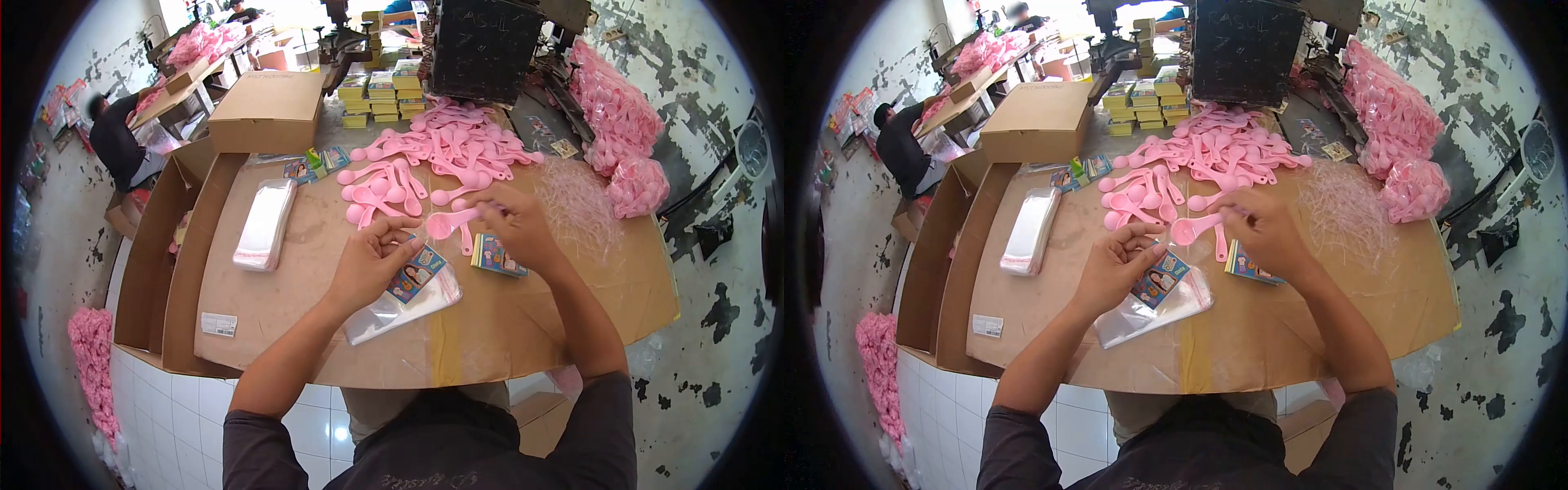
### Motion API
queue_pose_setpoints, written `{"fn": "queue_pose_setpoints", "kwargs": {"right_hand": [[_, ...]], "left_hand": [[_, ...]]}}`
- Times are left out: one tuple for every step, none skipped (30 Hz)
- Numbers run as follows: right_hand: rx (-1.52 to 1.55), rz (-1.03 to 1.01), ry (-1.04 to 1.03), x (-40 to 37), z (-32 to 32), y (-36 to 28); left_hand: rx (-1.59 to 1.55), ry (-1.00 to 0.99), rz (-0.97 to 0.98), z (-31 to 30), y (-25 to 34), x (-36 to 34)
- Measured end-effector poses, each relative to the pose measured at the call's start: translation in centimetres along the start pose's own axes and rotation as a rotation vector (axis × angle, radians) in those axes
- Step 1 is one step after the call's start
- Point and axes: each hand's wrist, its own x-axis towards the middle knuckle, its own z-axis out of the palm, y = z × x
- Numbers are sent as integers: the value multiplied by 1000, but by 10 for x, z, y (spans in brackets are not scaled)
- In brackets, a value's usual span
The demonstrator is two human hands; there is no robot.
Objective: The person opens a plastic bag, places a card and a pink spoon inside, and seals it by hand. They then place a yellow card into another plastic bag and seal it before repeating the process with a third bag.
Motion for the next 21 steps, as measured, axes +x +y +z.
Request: {"fn": "queue_pose_setpoints", "kwargs": {"right_hand": [[33,2,20,-2,-8,1],[93,-7,25,-4,-12,0],[154,-15,31,-7,-14,-2],[215,-24,37,-10,-16,-3],[179,-63,29,-11,-15,-5],[144,-103,22,-11,-12,-7],[110,-143,15,-10,-9,-9],[26,-135,-35,-10,-10,-13],[-59,-126,-84,-10,-12,-18],[-144,-117,-134,-9,-13,-21],[-122,-128,-131,-9,-10,-20],[-101,-139,-127,-9,-7,-18],[-79,-147,-123,-9,-3,-19],[-25,-134,-155,-10,1,-23],[30,-120,-185,-10,5,-32],[86,-108,-216,-11,10,-38],[164,-110,-260,-13,16,-38],[242,-112,-306,-16,23,-37],[320,-114,-353,-19,29,-36],[442,-85,-393,-21,34,-35],[564,-57,-433,-23,38,-34]], "left_hand": [[8,11,-6,0,-1,0],[4,13,-10,1,-1,0],[-1,14,-14,3,0,-1],[-4,15,-17,4,1,-1],[-7,-1,-42,6,3,-2],[-9,-17,-67,6,6,-3],[-9,-33,-92,7,7,-4],[9,-53,-85,6,7,-4],[28,-73,-80,5,6,-4],[45,-94,-74,5,4,-4],[38,-94,-70,5,2,-4],[30,-94,-67,6,0,-4],[21,-96,-65,7,-2,-3],[31,-105,-66,8,-2,-3],[42,-114,-67,8,-3,-3],[54,-123,-67,8,-3,-3],[43,-133,-55,9,-4,-3],[31,-142,-43,9,-4,-3],[19,-151,-31,9,-5,-3],[21,-164,-64,8,-4,-4],[23,-176,-96,5,-1,-4]]}}
